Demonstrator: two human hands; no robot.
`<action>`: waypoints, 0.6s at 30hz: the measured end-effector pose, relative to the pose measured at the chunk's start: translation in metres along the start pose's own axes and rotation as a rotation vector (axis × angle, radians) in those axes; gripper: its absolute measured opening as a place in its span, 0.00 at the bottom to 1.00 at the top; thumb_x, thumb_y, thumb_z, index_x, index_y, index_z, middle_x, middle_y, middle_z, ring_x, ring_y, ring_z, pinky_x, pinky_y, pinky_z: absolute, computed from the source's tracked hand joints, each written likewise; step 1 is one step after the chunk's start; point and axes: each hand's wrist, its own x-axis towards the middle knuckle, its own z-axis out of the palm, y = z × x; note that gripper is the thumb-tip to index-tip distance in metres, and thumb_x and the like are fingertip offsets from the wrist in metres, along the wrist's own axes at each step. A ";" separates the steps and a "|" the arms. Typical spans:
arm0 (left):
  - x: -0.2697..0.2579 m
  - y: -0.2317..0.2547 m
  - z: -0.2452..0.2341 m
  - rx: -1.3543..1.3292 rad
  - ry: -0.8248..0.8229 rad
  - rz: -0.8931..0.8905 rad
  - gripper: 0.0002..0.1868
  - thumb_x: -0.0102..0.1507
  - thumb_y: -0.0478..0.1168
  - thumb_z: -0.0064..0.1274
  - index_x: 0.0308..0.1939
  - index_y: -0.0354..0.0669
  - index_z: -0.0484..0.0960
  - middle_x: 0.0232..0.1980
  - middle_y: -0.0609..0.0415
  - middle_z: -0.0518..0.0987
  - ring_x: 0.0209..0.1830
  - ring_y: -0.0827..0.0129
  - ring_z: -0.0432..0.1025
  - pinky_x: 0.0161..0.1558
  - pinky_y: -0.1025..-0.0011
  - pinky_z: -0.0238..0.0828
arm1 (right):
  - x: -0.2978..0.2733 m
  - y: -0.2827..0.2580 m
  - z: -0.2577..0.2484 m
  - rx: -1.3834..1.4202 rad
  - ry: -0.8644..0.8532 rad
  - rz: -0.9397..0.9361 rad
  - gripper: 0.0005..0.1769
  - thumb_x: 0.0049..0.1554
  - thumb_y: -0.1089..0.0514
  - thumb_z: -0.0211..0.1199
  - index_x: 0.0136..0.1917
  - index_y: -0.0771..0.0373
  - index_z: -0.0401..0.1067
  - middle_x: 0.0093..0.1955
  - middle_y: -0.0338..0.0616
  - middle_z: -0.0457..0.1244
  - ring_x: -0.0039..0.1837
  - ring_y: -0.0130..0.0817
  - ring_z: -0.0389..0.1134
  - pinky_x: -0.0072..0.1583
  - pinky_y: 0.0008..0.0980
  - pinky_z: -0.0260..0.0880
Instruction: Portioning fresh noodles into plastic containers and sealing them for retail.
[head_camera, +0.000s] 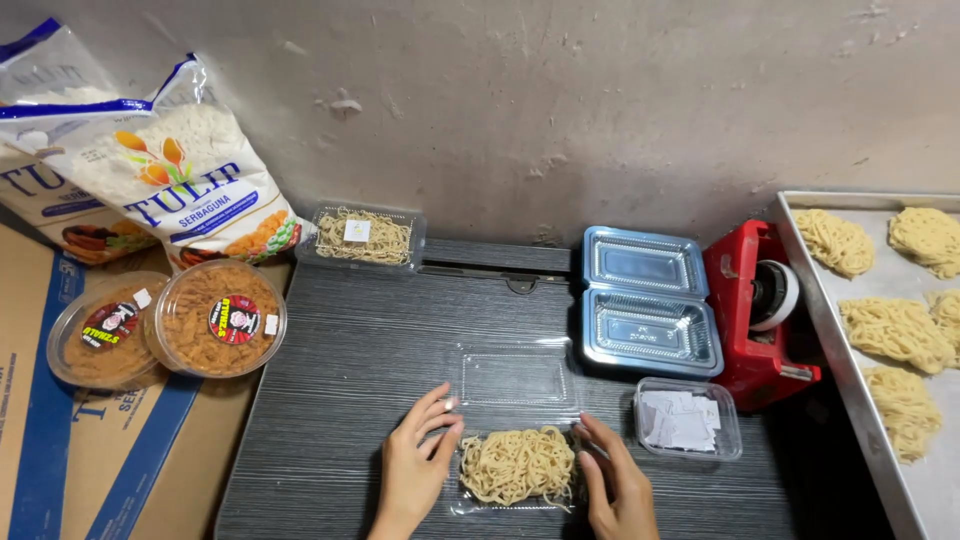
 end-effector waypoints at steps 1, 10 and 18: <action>0.000 0.005 -0.002 0.002 -0.005 0.003 0.25 0.53 0.34 0.51 0.55 0.49 0.71 0.48 0.53 0.79 0.44 0.72 0.76 0.49 0.75 0.75 | 0.002 -0.001 -0.001 0.001 0.006 0.000 0.21 0.51 0.62 0.49 0.59 0.58 0.64 0.55 0.46 0.65 0.60 0.32 0.66 0.59 0.25 0.65; -0.003 -0.004 -0.014 -0.048 0.013 0.067 0.13 0.54 0.26 0.47 0.40 0.38 0.82 0.40 0.50 0.81 0.38 0.68 0.77 0.37 0.76 0.81 | 0.004 -0.018 -0.004 0.116 -0.076 0.258 0.31 0.50 0.59 0.51 0.67 0.51 0.52 0.59 0.42 0.62 0.55 0.32 0.68 0.55 0.31 0.70; -0.020 0.003 -0.014 0.155 -0.123 0.202 0.20 0.55 0.45 0.33 0.12 0.42 0.71 0.45 0.51 0.78 0.44 0.64 0.76 0.46 0.67 0.75 | -0.011 0.014 -0.023 0.270 0.057 0.325 0.26 0.53 0.49 0.36 0.61 0.55 0.63 0.56 0.48 0.64 0.40 0.36 0.73 0.33 0.29 0.75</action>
